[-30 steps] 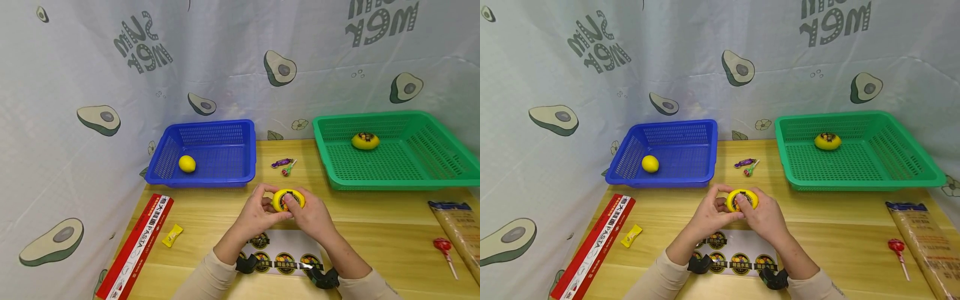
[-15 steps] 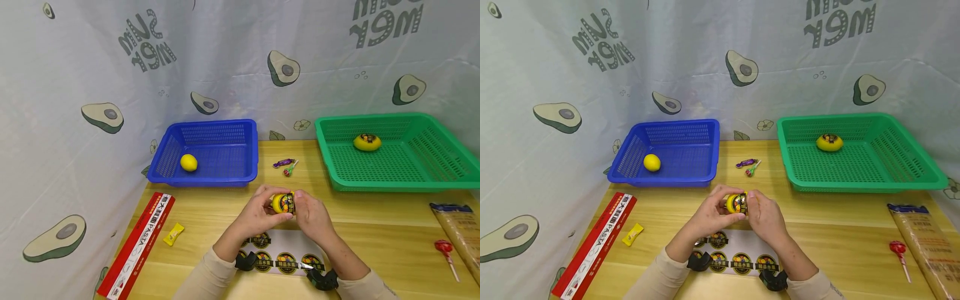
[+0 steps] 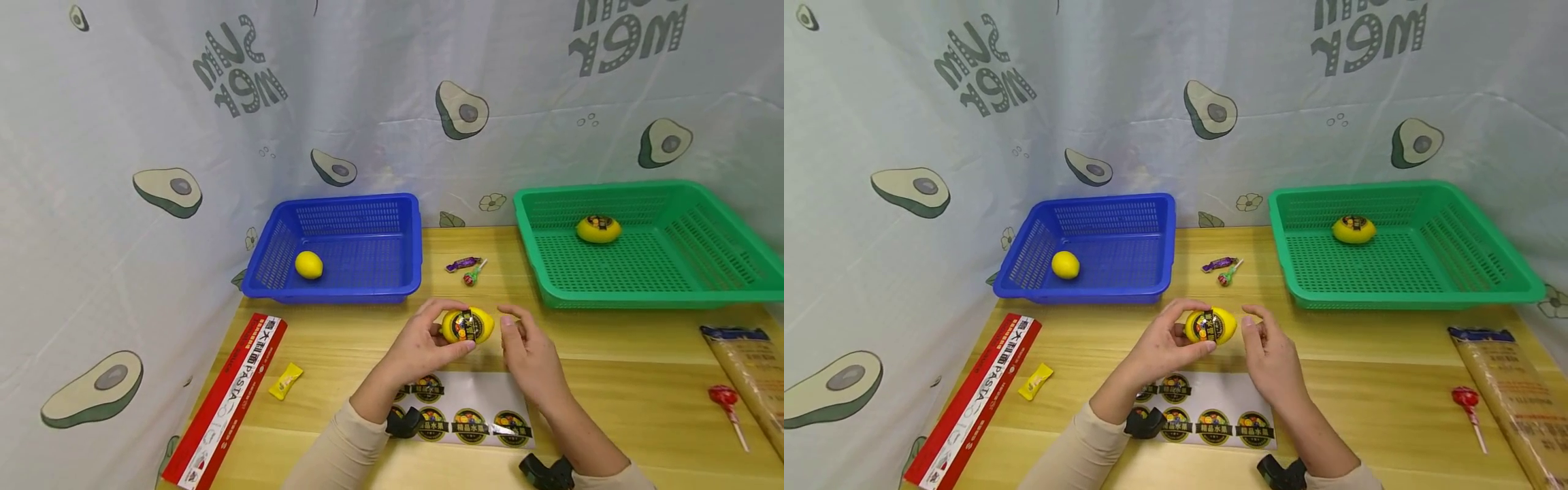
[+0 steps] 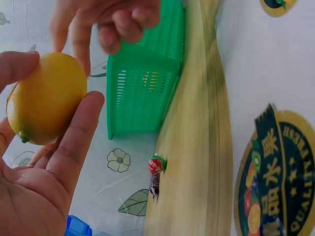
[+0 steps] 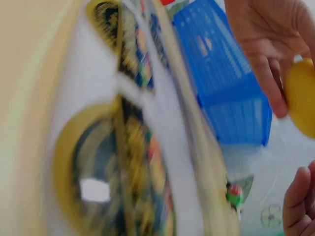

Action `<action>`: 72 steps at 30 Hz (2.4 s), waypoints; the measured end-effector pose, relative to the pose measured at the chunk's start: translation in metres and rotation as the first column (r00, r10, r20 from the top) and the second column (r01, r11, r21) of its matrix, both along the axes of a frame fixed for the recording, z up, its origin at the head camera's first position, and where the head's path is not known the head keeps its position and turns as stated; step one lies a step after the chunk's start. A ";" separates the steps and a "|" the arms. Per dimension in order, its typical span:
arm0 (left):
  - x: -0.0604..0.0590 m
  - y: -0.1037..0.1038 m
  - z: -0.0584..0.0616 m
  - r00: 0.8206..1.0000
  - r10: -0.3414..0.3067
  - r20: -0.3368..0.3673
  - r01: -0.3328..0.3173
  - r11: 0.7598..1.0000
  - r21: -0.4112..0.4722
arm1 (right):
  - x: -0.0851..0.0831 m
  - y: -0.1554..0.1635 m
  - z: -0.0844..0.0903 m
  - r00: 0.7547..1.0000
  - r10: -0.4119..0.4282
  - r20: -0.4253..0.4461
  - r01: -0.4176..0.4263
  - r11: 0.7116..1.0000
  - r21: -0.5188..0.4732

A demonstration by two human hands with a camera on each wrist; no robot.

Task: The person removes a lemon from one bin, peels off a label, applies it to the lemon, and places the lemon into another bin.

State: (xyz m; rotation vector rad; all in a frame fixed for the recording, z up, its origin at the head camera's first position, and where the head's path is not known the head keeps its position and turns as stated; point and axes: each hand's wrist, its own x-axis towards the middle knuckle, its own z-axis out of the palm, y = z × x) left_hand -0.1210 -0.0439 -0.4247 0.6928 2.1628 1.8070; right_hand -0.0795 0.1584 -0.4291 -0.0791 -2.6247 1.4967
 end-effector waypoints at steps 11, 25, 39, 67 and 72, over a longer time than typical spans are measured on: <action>0.001 -0.001 -0.001 0.997 -0.028 0.074 0.028 1.000 -0.002 | 0.012 0.072 -0.003 0.952 -0.293 0.090 0.302 0.948 -0.100; 0.002 0.000 -0.002 0.999 -0.028 0.038 0.030 0.999 -0.040 | -0.016 0.154 -0.003 0.837 -0.527 0.148 0.540 0.839 -0.068; -0.015 0.016 0.007 0.993 -0.078 -0.087 0.056 0.971 -0.232 | -0.021 0.163 -0.009 0.863 -0.433 0.260 0.486 0.852 -0.197; -0.123 0.185 0.049 0.872 -0.318 -0.371 -0.107 0.617 -0.780 | -0.018 0.164 -0.001 0.882 -0.429 0.197 0.453 0.886 -0.099; -0.118 0.189 0.042 0.888 -0.283 -0.362 -0.153 0.560 -0.814 | -0.016 0.164 -0.002 0.884 -0.424 0.198 0.450 0.886 -0.110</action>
